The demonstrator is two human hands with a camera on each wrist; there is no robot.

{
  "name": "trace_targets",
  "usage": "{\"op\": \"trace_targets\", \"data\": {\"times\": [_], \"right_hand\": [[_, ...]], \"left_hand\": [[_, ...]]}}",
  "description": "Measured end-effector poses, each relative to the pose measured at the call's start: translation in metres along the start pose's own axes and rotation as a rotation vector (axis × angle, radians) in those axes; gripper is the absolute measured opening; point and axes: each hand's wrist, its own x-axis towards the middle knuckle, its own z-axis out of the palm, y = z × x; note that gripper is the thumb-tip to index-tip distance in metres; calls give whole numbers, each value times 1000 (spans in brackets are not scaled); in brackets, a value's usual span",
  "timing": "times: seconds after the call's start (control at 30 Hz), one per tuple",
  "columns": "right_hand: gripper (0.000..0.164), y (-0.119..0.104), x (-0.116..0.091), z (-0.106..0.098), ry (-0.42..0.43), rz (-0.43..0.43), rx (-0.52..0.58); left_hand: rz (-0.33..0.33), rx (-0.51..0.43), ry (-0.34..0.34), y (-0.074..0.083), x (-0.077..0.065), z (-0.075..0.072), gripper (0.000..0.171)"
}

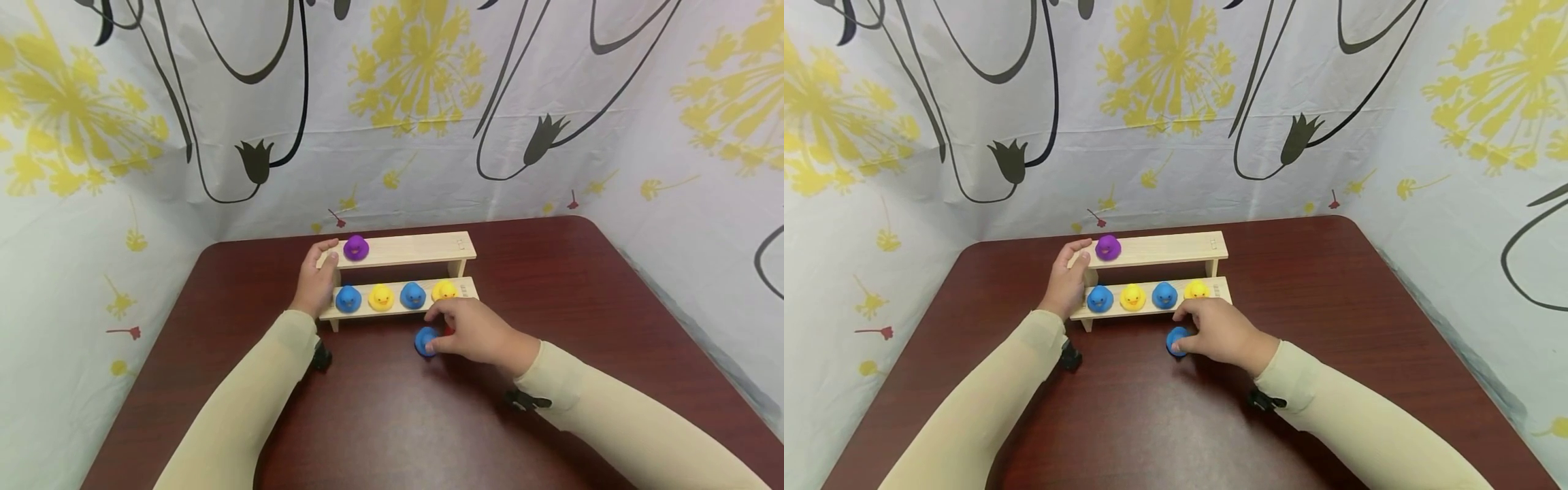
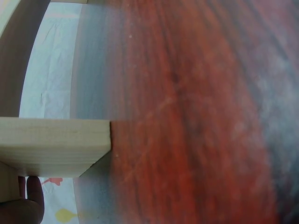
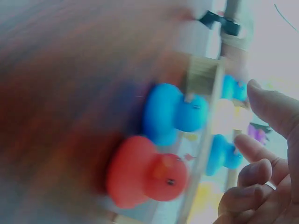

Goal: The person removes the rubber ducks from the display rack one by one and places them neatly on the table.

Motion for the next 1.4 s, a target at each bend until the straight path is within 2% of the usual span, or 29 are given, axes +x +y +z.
{"op": "trace_targets", "data": {"times": [0.03,0.27,0.57,0.97,1.2,1.4], "right_hand": [[41,-2,0,-3,6,3,22],[36,-6,0,-30,115,-26,133],[33,4,12,-56,249,-16,184],[35,30,35,-66,450,-23,206],[31,49,49,-63,505,31,205],[33,65,60,-59,509,68,252]], "left_hand": [[-10,-3,-2,0,0,0,39],[-56,-18,-16,35,-17,0,39],[-53,-21,-19,36,-18,0,39],[-51,-22,-17,38,-17,0,38],[-21,-19,0,5,-1,1,38],[-5,1,9,-1,0,1,35]]}}
